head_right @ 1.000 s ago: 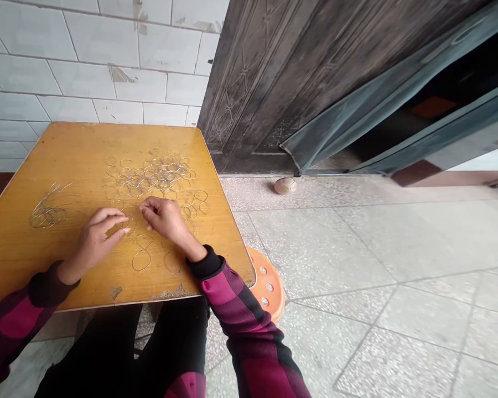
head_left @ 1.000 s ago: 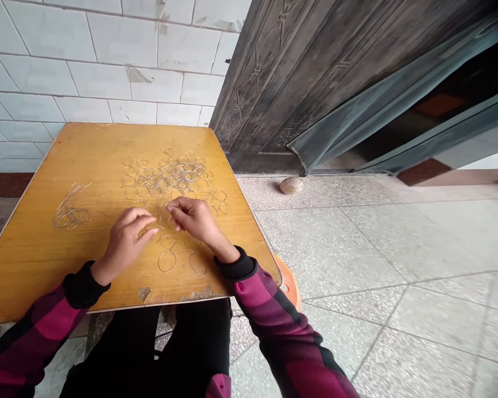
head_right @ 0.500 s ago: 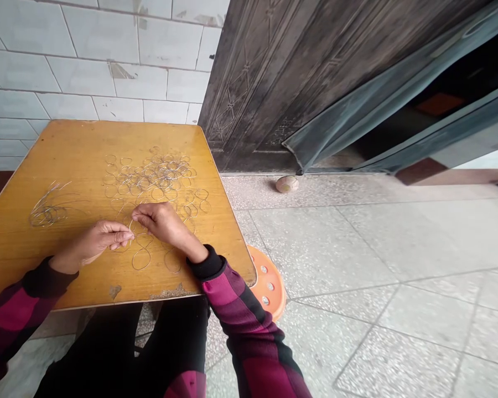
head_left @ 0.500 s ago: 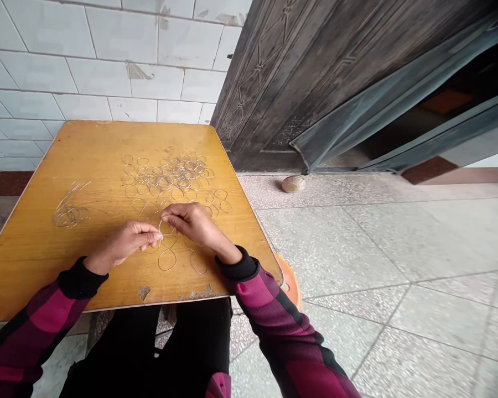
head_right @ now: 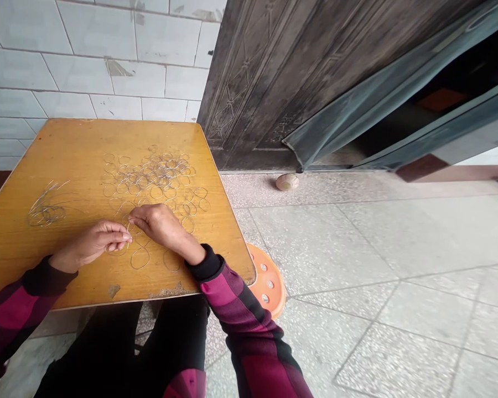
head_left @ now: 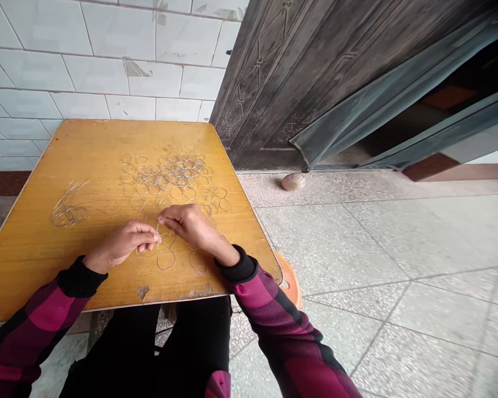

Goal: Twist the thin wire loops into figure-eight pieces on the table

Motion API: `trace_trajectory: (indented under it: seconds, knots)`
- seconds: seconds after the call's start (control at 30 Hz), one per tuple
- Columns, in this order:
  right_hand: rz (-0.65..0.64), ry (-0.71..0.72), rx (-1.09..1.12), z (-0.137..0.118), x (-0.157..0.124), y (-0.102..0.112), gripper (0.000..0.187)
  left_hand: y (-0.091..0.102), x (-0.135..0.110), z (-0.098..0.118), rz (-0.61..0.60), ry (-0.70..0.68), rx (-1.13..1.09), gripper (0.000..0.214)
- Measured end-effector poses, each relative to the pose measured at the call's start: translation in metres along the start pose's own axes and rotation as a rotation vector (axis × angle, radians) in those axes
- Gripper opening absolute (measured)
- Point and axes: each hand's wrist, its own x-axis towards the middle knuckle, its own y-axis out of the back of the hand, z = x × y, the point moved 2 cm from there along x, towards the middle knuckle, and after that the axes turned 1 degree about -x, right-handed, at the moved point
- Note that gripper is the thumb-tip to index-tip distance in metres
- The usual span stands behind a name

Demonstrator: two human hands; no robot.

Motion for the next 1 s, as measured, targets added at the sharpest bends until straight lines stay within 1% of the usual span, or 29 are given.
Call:
trace_trajectory:
  seconds: [0.13, 0.3, 0.4, 0.5, 0.57, 0.63, 0.73, 0.8, 0.9, 1.0]
  knots:
    - [-0.004, 0.005, 0.005, 0.000, 0.000, 0.000, 0.019, -0.001, 0.000, 0.001, 0.006, 0.023, -0.052, 0.026]
    - [-0.028, -0.015, -0.022, 0.003, 0.000, -0.002, 0.019, -0.002, 0.001, 0.000, 0.045, 0.026, -0.047, 0.025]
    - [-0.032, -0.015, 0.012, 0.002, 0.000, -0.002, 0.020, -0.002, 0.002, -0.001, 0.068, 0.013, -0.051, 0.022]
    - [0.046, -0.071, 0.073, 0.000, 0.001, 0.002, 0.019, 0.000, 0.003, 0.002, 0.176, -0.057, -0.139, 0.020]
    - [0.123, -0.147, 0.121, 0.001, 0.000, 0.005, 0.028, 0.003, 0.003, 0.004, 0.275, -0.112, -0.269, 0.018]
    - [0.126, -0.217, 0.187, 0.002, -0.001, 0.005, 0.031, 0.007, 0.003, 0.005, 0.352, -0.147, -0.437, 0.014]
    - [0.008, -0.260, 0.344, 0.005, -0.003, -0.006, 0.029, 0.012, 0.004, 0.005, 0.425, -0.186, -0.661, 0.012]
    - [-0.045, -0.262, 0.471, 0.005, -0.004, -0.017, 0.028, 0.014, 0.005, 0.004, 0.452, -0.199, -0.752, 0.013]
    - [-0.039, -0.282, 0.648, 0.007, -0.003, -0.033, 0.029, 0.013, 0.007, 0.002, 0.454, -0.206, -0.814, 0.013]
    - [-0.023, -0.325, 0.783, 0.008, -0.001, -0.045, 0.030, 0.010, 0.007, -0.001, 0.433, -0.232, -0.808, 0.012]
